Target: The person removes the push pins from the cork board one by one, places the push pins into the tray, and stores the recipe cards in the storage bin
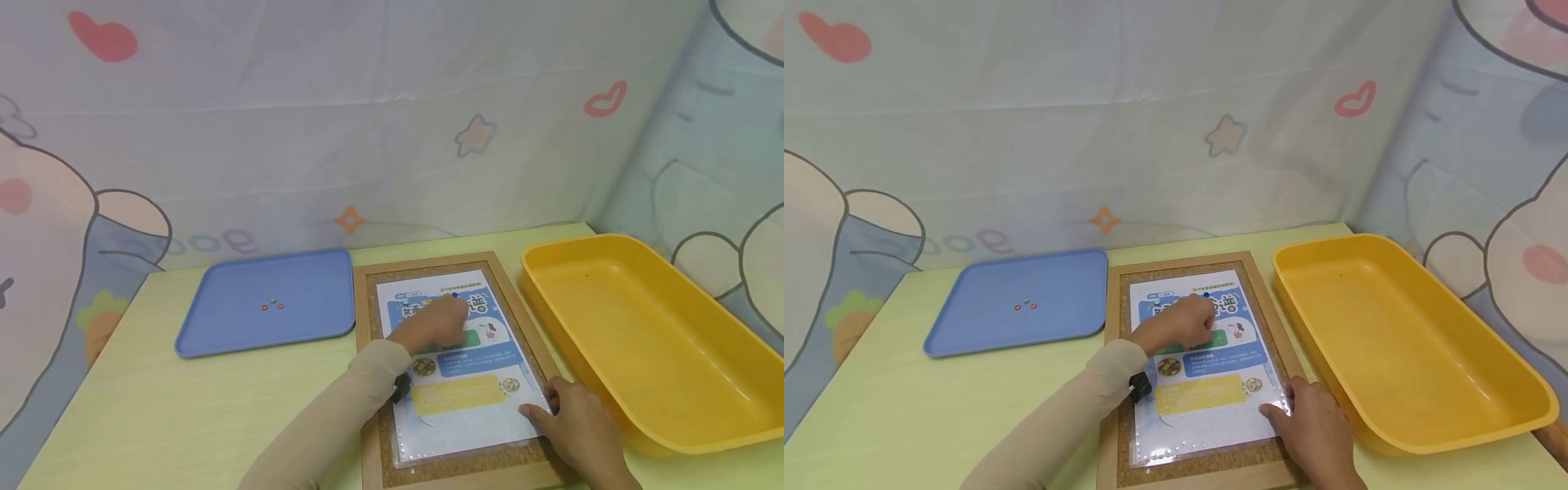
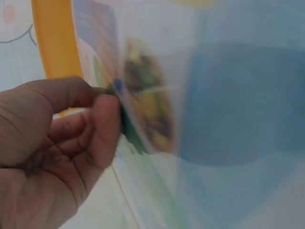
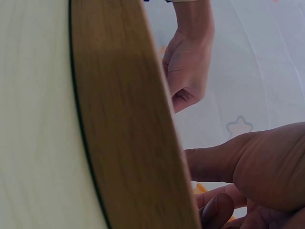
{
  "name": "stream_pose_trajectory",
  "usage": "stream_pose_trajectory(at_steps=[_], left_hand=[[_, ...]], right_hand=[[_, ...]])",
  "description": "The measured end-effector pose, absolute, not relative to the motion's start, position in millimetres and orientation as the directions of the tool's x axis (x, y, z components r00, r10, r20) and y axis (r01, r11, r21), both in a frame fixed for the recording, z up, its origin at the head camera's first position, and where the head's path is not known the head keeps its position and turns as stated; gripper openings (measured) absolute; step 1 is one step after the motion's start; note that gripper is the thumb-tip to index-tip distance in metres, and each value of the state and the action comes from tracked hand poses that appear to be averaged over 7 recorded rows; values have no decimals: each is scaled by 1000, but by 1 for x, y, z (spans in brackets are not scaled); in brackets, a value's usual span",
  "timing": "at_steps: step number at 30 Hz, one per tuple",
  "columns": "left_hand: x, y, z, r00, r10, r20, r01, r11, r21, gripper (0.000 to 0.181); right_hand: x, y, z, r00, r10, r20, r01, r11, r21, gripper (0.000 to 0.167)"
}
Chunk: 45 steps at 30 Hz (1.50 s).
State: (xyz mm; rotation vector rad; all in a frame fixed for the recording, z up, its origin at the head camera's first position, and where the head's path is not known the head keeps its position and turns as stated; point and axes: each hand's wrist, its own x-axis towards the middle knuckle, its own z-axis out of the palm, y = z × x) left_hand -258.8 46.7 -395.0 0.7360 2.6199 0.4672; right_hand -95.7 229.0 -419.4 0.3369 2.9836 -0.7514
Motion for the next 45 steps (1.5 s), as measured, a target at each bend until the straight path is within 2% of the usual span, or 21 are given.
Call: stream_pose_trajectory(at_steps=[7, 20, 27, 32, 35, 40, 45], left_hand=[[-265, 47, -401, -787, 558, -265, 408, 791, 456, 21], [-269, 41, -404, -789, 542, -290, 303, 753, 585, 24], [-269, 39, -403, -787, 545, -289, 308, 753, 582, 23], [-265, 34, -399, -781, 572, -252, 349, 734, 583, 25], [-265, 27, -394, -778, 600, -186, 409, 708, 575, 25], [-268, 11, -385, -780, 621, -68, 499, 685, 530, 18], [-272, -6, -382, -777, 628, -37, 521, 676, 522, 12]], right_hand=[[-96, 230, -419, -970, 210, -119, 241, 857, -455, 49], [-95, 229, -420, -971, 208, -115, 237, 859, -454, 46], [-95, 229, -420, -973, 204, -108, 231, 859, -457, 46], [-96, 228, -420, -972, 206, -111, 234, 859, -456, 46], [-96, 228, -421, -972, 209, -110, 236, 858, -456, 45], [-96, 228, -421, -972, 209, -112, 237, 859, -455, 46], [-97, 229, -421, -970, 213, -119, 244, 858, -452, 48]])
